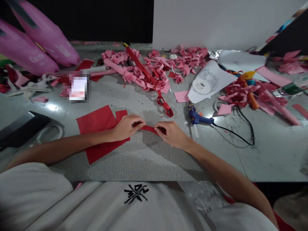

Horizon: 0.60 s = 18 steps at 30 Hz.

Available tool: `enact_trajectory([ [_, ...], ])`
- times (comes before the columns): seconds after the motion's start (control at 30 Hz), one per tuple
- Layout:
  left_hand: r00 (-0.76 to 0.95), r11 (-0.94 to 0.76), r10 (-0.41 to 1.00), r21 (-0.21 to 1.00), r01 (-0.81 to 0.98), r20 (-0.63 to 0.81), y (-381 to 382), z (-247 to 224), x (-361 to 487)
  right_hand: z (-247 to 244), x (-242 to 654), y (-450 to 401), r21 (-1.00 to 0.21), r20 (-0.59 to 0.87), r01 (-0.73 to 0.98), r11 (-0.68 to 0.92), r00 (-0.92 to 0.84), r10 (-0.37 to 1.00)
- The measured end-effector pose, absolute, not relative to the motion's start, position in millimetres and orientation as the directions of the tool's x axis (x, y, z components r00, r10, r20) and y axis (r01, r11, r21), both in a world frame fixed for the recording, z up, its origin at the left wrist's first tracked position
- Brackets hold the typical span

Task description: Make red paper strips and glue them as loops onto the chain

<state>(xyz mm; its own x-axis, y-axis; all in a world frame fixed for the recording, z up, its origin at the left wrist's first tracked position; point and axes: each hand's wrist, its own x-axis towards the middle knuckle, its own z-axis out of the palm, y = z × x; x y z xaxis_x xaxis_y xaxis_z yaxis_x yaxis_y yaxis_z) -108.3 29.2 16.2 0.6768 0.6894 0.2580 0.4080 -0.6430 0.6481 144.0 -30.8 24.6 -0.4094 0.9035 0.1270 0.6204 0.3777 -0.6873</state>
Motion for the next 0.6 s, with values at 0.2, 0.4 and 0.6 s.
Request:
enact_trajectory([
  [0.2, 0.76, -0.743, 0.559, 0.607, 0.283, 0.33, 28, 7, -106, 31, 137, -34, -0.758, 0.044, 0.58, 0.298, -0.411, 0.911],
  [0.4, 0.788, -0.774, 0.532, 0.557, 0.303, 0.31, 28, 4, -107, 29, 136, -35, -0.746, 0.055, 0.58, 0.327, -0.435, 0.899],
  [0.6, 0.81, -0.849, 0.473, 0.424, 0.315, 0.346, 32, 5, -110, 27, 137, -33, -0.765, 0.017, 0.575, 0.291, -0.433, 0.901],
])
